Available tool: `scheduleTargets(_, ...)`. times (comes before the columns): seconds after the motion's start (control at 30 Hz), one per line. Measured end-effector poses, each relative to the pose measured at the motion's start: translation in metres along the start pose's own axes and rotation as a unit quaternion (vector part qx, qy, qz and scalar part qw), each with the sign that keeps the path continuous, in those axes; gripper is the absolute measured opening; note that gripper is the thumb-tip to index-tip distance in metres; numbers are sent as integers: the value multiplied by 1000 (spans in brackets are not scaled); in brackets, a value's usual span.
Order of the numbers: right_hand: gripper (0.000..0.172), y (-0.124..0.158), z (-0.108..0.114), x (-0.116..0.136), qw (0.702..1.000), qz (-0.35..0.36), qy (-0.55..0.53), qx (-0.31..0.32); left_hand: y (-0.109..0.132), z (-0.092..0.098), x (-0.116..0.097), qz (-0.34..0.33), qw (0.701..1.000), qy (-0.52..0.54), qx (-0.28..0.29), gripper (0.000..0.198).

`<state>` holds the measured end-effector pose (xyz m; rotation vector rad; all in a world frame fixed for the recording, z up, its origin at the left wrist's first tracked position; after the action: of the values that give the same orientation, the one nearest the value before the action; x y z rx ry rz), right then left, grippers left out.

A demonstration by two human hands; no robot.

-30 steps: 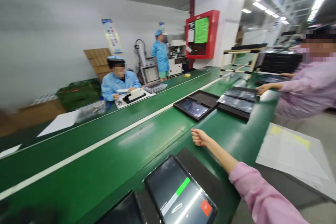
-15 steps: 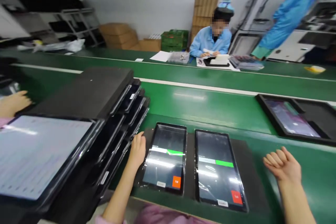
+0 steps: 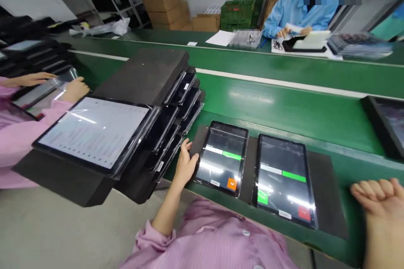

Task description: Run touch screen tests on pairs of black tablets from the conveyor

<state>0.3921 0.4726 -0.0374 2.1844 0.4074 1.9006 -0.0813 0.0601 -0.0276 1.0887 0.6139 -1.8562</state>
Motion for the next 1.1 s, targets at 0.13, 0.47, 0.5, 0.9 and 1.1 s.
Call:
scheduleTargets(0.13, 60, 64, -26, 12, 983, 142, 81, 84, 31, 9, -1, -4, 999, 12, 45, 78)
scheduleTargets(0.47, 46, 233, -121, -36, 638, 527, 499, 258, 38, 13, 0, -26, 989, -70, 129, 96)
scheduleTargets(0.5, 50, 220, -115, -32, 653, 518, 491, 254, 35, 14, -2, -9, 989, -63, 135, 94)
scheduleTargets(0.9, 48, 12, -108, -4, 837, 360, 407, 59, -55, -151, -166, -213, 946, -140, 201, 45)
scheduleTargets(1.1, 47, 24, -110, -15, 821, 396, 408, 52, -65, -162, -167, -216, 945, -147, 196, 42)
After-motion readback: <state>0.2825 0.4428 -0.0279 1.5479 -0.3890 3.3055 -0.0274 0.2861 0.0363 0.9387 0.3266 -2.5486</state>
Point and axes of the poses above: each hand's wrist, its own y-axis away from the middle knuckle, its own z-axis out of the back of the hand, x = y × z, the point moved 7 cm from there along -y, towards the middle knuckle, and after that the axes turned 4 degrees about -x, right-handed, at the moved point
